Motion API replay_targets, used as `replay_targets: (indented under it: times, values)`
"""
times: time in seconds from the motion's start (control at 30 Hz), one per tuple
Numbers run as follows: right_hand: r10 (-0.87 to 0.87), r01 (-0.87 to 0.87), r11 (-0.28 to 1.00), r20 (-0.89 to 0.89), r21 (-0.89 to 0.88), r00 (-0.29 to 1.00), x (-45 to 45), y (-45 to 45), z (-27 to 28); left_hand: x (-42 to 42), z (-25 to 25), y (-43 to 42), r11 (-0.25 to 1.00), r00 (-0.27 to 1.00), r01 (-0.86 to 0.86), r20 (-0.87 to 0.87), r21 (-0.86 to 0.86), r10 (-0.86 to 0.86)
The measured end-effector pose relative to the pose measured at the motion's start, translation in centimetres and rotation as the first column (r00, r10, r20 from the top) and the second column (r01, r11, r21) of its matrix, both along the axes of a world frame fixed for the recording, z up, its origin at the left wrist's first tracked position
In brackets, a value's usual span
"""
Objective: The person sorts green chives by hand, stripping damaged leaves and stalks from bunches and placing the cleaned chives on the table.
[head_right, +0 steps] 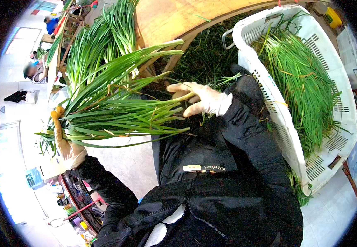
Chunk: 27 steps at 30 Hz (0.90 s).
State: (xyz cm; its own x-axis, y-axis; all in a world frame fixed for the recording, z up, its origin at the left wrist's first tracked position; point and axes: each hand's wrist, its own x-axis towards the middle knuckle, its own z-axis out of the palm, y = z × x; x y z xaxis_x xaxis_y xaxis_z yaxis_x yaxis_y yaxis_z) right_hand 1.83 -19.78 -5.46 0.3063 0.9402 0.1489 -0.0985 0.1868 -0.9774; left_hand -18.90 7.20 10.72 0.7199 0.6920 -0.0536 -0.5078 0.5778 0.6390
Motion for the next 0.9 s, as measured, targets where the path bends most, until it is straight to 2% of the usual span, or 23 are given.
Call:
replay_targets:
  times: [0.03, 0.07, 0.1, 0.17, 0.2, 0.23, 0.3, 0.33, 0.37, 0.4, 0.43, 0.47, 0.5, 0.53, 0.57, 0.63, 0.67, 0.7, 0.73, 0.77, 0.8, 0.83, 0.9]
  values:
    - [0.025, -0.025, 1.0, -0.017, -0.001, 1.0, -0.4, 0.3, 0.9, 0.1, 0.1, -0.3, 1.0, 1.0, 0.0, -0.011, 0.029, 0.0]
    - [0.054, -0.038, 0.998, -0.35, 0.052, 0.935, -1.3, 1.2, 0.1, 0.0, 0.1, -0.1, 0.999, 1.0, -0.012, -0.011, 0.041, 0.012]
    - [-0.034, -0.02, 0.993, -0.447, -0.115, 0.894, -1.1, 0.9, 0.0, -0.1, 0.2, -0.1, 0.999, 1.0, -0.012, -0.009, 0.043, 0.012]
    - [-0.118, 0.178, 0.984, -0.734, 0.004, 0.669, -1.2, 0.7, -1.0, -0.4, 0.3, -0.1, 0.998, 1.0, 0.017, 0.005, 0.064, -0.017]
    - [-0.266, 0.33, 0.942, -0.748, -0.067, 0.608, -1.0, 0.7, -1.7, -0.3, 0.6, -0.4, 0.999, 1.0, 0.012, -0.018, 0.038, -0.011]
    - [-0.21, 0.36, 0.933, -0.837, -0.017, 0.505, 0.1, 0.1, -2.9, -0.3, 0.7, -0.3, 0.999, 1.0, 0.014, -0.021, 0.038, -0.014]
    - [-0.253, 0.458, 0.884, -0.92, -0.094, 0.299, 1.6, -1.7, -6.9, -0.4, 0.9, 0.0, 0.995, 0.998, -0.055, 0.028, 0.089, 0.053]
    - [-0.294, 0.398, 0.907, -0.882, -0.136, 0.368, 1.6, -2.6, -8.0, -0.6, 1.0, 0.5, 0.987, 0.987, -0.154, -0.043, 0.051, 0.156]
    - [-0.325, 0.336, 0.924, -0.837, -0.183, 0.44, 1.4, -2.9, -7.4, -0.7, 1.0, 0.7, 0.987, 0.987, -0.155, -0.04, 0.05, 0.157]
    - [-0.19, 0.148, 0.982, -0.657, -0.12, 0.73, 1.2, -3.0, -6.9, -0.7, 1.1, 0.8, 0.993, 0.994, -0.109, -0.011, 0.056, 0.109]
    - [-0.213, 0.066, 0.943, -0.436, -0.327, 0.874, 0.2, -3.4, -6.3, -0.9, 1.1, 0.9, 0.996, 0.998, -0.063, 0.016, 0.064, 0.062]
    - [-0.171, 0.079, 0.959, -0.331, -0.272, 0.928, -1.0, -3.0, -5.7, -0.8, 0.9, 0.8, 0.988, 0.997, -0.071, 0.01, 0.135, 0.07]
    - [-0.135, 0.088, 0.973, -0.218, -0.214, 0.967, -1.9, -2.3, -4.5, -0.5, 1.1, 0.6, 0.988, 0.997, -0.073, 0.012, 0.139, 0.072]
    - [-0.143, 0.153, 0.974, 0.075, -0.165, 0.987, -2.1, -1.8, -2.9, -0.1, 1.2, 0.1, 0.994, 0.999, -0.046, 0.027, 0.103, 0.043]
    - [-0.156, 0.203, 0.974, 0.361, -0.098, 0.92, -2.2, -1.2, -0.8, 0.3, 1.4, -0.3, 0.998, 0.999, -0.017, 0.044, 0.068, 0.014]
    - [-0.366, 0.33, 0.929, 0.535, 0.165, 0.762, -2.7, 0.8, 0.5, 1.2, 1.4, -1.3, 0.995, 0.998, 0.002, 0.067, 0.101, -0.009]
    - [-0.333, 0.312, 0.943, 0.299, 0.116, 0.894, -3.4, 1.9, 1.0, 1.6, 1.4, -1.8, 0.996, 0.996, 0.024, 0.086, 0.084, -0.031]
    - [-0.276, 0.273, 0.961, 0.072, 0.044, 0.959, -3.8, 2.7, 1.4, 2.1, 1.4, -2.4, 0.997, 0.993, 0.047, 0.108, 0.066, -0.054]
    - [-0.243, 0.244, 0.97, -0.17, -0.019, 0.955, -4.2, 3.5, 1.8, 2.5, 1.5, -3.0, 0.994, 0.992, 0.044, 0.112, 0.104, -0.056]
    - [-0.209, 0.183, 0.978, -0.375, -0.103, 0.903, -4.4, 4.0, 2.0, 2.6, 1.6, -3.1, 0.993, 0.992, 0.049, 0.114, 0.106, -0.061]
    - [-0.259, 0.234, 0.963, -0.715, -0.136, 0.65, -5.0, 4.4, 2.6, 2.6, 1.6, -3.2, 0.99, 0.991, 0.043, 0.118, 0.135, -0.06]
    - [-0.259, 0.234, 0.963, -0.714, -0.135, 0.651, -4.7, 4.2, 2.0, 2.4, 1.7, -3.3, 0.986, 0.991, 0.036, 0.121, 0.165, -0.056]
    - [0.061, 0.06, 0.992, -0.854, 0.108, 0.517, -3.6, 3.0, 0.0, 1.6, 2.2, -2.8, 0.982, 0.994, -0.029, 0.113, 0.185, 0.008]
